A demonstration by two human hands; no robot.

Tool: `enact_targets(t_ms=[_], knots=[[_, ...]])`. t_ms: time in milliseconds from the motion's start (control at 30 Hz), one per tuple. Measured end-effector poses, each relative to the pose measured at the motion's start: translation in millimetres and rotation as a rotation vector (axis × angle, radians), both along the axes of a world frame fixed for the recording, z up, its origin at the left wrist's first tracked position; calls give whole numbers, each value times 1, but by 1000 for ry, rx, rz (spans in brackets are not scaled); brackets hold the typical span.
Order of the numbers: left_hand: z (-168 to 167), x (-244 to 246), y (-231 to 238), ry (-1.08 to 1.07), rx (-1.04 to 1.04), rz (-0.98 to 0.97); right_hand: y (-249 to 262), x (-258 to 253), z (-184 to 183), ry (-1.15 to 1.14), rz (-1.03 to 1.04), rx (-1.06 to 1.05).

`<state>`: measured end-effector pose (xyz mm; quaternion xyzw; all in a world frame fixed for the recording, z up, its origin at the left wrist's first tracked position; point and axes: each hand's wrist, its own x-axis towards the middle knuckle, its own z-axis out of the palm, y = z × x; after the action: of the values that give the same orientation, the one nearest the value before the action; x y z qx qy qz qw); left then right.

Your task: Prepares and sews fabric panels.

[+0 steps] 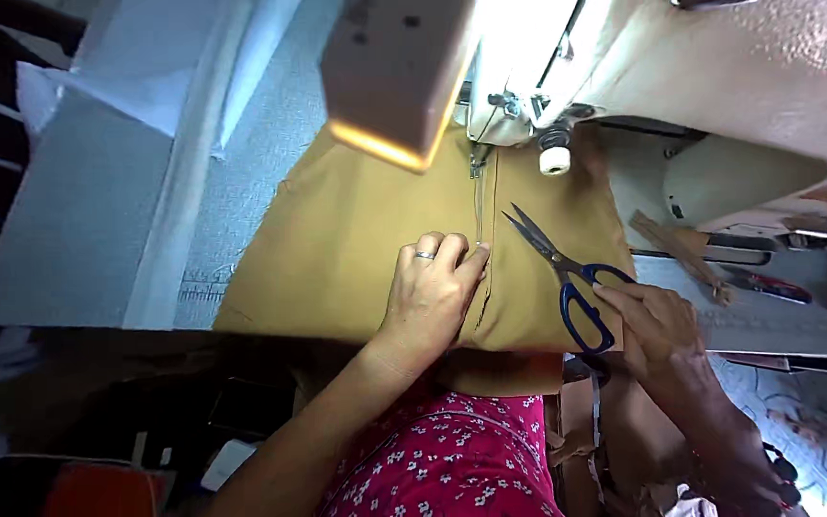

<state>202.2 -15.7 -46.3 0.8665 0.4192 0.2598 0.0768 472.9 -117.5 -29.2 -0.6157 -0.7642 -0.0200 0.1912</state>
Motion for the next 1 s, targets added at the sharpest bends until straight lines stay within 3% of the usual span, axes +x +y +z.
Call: enact_targets(t_ms=[167, 267, 367, 433, 467, 533, 633, 1000], knots=[[-1, 4, -4, 35, 16, 20, 7, -8, 7, 35, 2, -133], [-2, 6, -5, 32, 15, 30, 13, -7, 18, 169, -52, -207], [-4, 7, -5, 26, 28, 39, 22, 9, 38, 651, -122, -548], [-6, 6, -5, 24, 35, 41, 30, 20, 47, 1073, 23, -842], [-6, 5, -5, 22, 40, 41, 35, 21, 48, 1172, 132, -939], [-6, 4, -3, 21, 46, 38, 44, 10, 47, 1157, 241, -995], [-2, 2, -2, 23, 24, 22, 65, 0, 47, 1010, 197, -1066], [4, 0, 9, -83, -30, 77, 108, 45, 38, 955, 130, -1249]])
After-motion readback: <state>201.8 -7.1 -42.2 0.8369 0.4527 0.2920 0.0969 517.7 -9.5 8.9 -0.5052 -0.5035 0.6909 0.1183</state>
